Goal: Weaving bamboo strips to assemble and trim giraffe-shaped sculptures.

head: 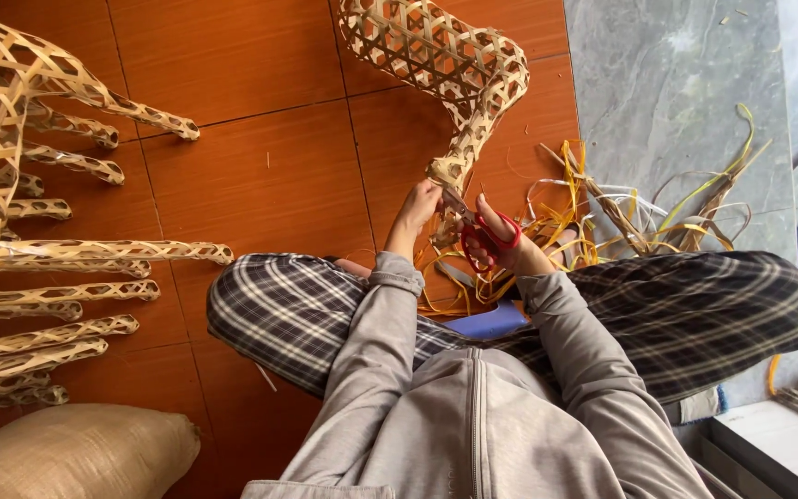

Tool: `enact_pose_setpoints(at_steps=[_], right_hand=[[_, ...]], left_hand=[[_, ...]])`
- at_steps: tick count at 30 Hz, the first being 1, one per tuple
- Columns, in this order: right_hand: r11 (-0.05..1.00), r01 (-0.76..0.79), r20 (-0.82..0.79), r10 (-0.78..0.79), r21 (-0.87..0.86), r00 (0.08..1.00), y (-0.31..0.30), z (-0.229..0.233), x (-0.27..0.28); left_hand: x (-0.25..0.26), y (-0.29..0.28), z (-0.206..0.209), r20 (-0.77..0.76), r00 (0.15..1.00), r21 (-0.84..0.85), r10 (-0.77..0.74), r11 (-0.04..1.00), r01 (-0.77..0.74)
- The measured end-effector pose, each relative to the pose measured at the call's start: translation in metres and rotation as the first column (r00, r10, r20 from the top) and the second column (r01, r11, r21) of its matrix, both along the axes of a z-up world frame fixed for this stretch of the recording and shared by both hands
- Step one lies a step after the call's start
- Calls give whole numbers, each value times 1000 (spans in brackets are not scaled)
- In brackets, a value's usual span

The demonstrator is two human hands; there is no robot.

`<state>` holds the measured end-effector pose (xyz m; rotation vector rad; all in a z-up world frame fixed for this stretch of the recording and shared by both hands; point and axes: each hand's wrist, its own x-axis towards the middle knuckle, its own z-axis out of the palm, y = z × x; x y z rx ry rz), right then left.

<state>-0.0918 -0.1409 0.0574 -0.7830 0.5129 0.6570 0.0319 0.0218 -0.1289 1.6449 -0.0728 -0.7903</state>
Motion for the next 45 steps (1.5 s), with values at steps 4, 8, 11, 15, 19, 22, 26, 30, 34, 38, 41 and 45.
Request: enact_pose_setpoints(at_steps=[4,8,11,15,19,22,26,30,34,38,41,45], right_hand=[[997,-41,5,42,-65,999,2,16,8],[994,-47,35,51,-103,998,3,-16,7],[981,-8,24,13,-196,1000,11,12,6],[868,221,153,-169,-444,974,15,-25,-6],[412,361,318,-170,-837,933,-8,-162,-40],[-59,273,266,110,-960,958,-20,-169,-48],[-120,-154,-169,136,-981,976,-47,-143,-24],[-186,-174,-190,71,-967,979,-123,-179,-8],[-345,-131,-147,20,-930,989,-210,-190,-28],[-403,-479,-454,-161,-780,876,-243,-162,-43],[-395,-614,-531,-309,-683,789,-248,-201,-57],[-322,-572,-520,-241,-754,820,-234,-195,-55]], left_hand=[[-6,0,-12,-15,998,-30,-64,998,64],[-11,-1,18,43,998,-39,-36,999,38],[-17,-2,-8,-70,997,56,-19,998,22],[-10,0,-8,-112,986,218,-123,965,145],[-27,1,-18,-148,937,152,-315,929,337],[-41,4,-36,-240,799,162,-551,789,593],[-47,-9,68,-483,595,-27,-642,690,723],[-45,-4,78,-474,675,134,-566,711,690],[-43,11,38,-505,690,82,-519,767,636],[-42,15,17,-551,635,-93,-541,796,598],[-44,7,40,-633,560,-112,-534,779,617],[-45,0,56,-644,550,1,-532,719,695]])
